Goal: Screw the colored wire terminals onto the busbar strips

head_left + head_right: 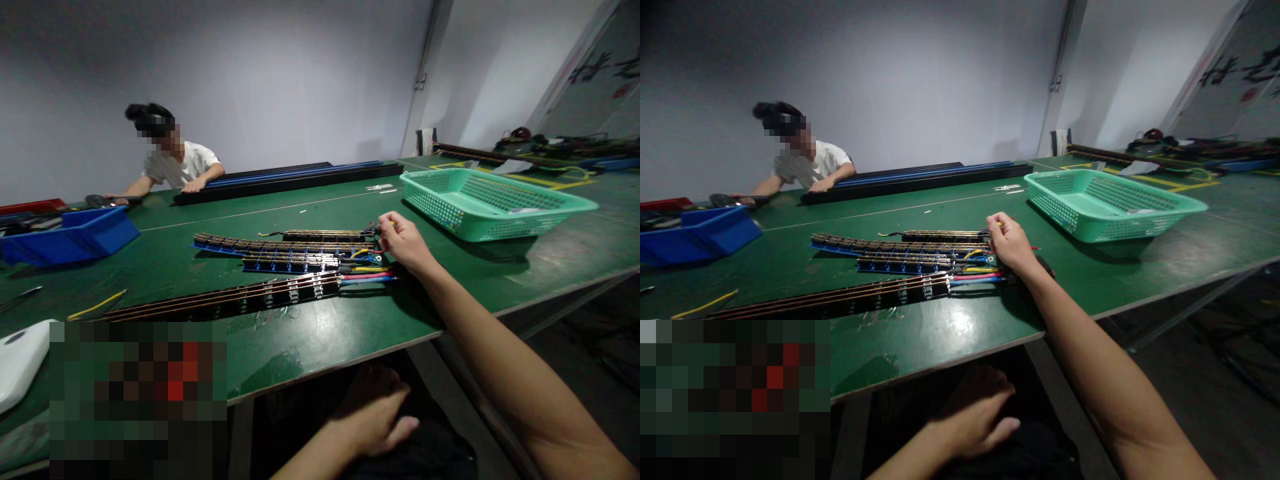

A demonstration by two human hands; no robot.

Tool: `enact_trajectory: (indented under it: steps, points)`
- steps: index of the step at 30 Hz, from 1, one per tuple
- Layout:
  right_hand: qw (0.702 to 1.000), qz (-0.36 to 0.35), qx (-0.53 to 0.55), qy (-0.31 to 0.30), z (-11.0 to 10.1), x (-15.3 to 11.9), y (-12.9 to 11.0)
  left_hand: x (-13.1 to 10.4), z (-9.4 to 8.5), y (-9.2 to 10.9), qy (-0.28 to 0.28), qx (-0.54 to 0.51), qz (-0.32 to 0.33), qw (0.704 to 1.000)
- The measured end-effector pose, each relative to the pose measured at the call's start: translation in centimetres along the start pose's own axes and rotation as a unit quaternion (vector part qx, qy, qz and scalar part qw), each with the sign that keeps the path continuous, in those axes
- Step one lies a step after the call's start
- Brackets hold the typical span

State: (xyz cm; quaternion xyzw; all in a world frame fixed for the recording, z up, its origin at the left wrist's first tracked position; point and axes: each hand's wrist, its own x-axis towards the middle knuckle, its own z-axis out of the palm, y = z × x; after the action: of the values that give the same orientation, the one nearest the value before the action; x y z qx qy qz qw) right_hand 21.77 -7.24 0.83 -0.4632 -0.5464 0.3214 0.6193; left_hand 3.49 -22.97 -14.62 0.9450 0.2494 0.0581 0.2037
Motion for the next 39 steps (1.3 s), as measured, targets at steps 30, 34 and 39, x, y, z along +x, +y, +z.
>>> enact_trajectory:
  steps: [30,34,39]
  points:
    - [0.962,-0.218,-0.156,-0.055,0.8,-6.1,-0.9,8.7,-21.3,-13.0,0.201,0.147,-0.333,0.91]
    - [0.983,-0.178,0.023,-0.038,2.0,-11.3,-1.1,8.9,-21.5,-13.1,0.202,0.154,-0.331,0.909]
    - [0.99,-0.129,0.048,0.015,2.3,-17.6,-2.0,8.9,-21.6,-12.8,0.191,0.151,-0.34,0.908]
